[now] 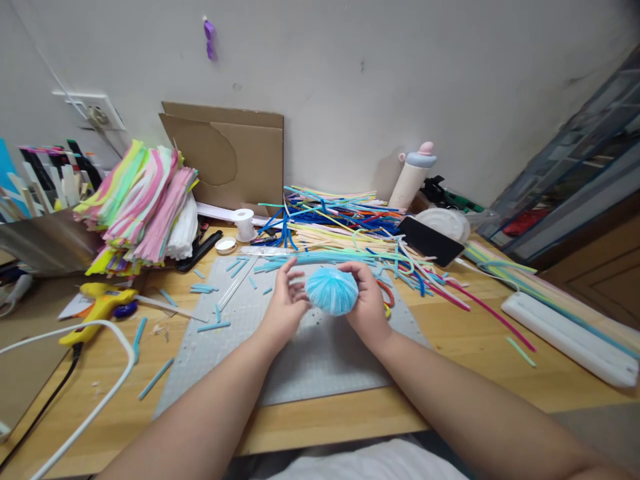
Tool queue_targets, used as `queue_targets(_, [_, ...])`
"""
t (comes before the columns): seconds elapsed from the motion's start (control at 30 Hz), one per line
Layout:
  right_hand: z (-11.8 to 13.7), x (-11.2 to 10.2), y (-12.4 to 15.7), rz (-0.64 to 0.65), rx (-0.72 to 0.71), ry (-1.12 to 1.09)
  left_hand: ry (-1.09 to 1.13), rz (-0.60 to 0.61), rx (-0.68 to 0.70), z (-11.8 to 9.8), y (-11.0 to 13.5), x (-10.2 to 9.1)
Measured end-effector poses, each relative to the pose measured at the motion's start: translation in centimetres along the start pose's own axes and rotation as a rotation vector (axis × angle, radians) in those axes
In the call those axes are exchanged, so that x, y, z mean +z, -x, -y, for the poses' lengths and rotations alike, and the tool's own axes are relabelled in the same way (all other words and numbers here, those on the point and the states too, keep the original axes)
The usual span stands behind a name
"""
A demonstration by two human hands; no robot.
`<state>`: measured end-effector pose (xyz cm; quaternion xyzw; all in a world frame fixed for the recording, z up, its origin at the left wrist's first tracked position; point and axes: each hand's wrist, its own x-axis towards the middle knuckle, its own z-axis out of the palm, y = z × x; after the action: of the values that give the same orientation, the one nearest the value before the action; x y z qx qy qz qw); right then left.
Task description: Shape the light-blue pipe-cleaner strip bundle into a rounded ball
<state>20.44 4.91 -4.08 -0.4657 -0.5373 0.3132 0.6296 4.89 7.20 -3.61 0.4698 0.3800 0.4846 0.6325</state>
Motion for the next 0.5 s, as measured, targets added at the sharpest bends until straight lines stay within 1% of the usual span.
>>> queue_targets(0.03, [0.1,-0.2,-0.1,-0.032,-0.053,0.013,0.088,0.044,-0.103,-0.1,-0.1,0.0])
queue_targets(0.1, [0.2,-0.4,-0.2,-0.055,-0.148,0.023,0.183,0.144,-0.233,-0.6,-0.1,0.0])
queue_targets(0.13, [0.1,-0.4,-0.3,-0.035,-0.172,0.017,0.224,0.186,-0.274,-0.8,0.0,-0.1])
queue_targets(0.17, [0.0,-0.3,-0.3,0.004,-0.174,0.0,0.31,0.221,-0.331,-1.0,0.1,-0.1])
queue_targets(0.2, [-0.1,-0.2,-0.4,0.045,-0.159,-0.026,0.367,0.23,-0.354,-1.1,0.1,-0.2])
queue_targets(0.23, [-0.2,-0.1,-0.4,0.084,-0.123,-0.058,0.415,0.228,-0.372,-1.2,0.1,-0.3])
queue_targets(0.27, [-0.4,0.1,-0.5,0.113,-0.054,-0.106,0.453,0.21,-0.378,-1.2,0.0,-0.4])
queue_targets(0.33, [-0.8,0.3,-0.6,0.122,0.139,-0.229,0.496,0.147,-0.353,-1.1,-0.3,-0.6])
queue_targets(0.4, [-0.9,0.5,-0.7,0.132,0.325,-0.334,0.545,0.084,-0.299,-1.0,-0.7,-0.9])
queue_targets(0.43, [-0.9,0.6,-0.8,0.152,0.384,-0.368,0.557,0.064,-0.271,-1.0,-0.9,-1.0])
queue_targets(0.5, [-0.8,0.7,-0.8,0.229,0.449,-0.433,0.563,0.049,-0.237,-1.1,-1.1,-1.1])
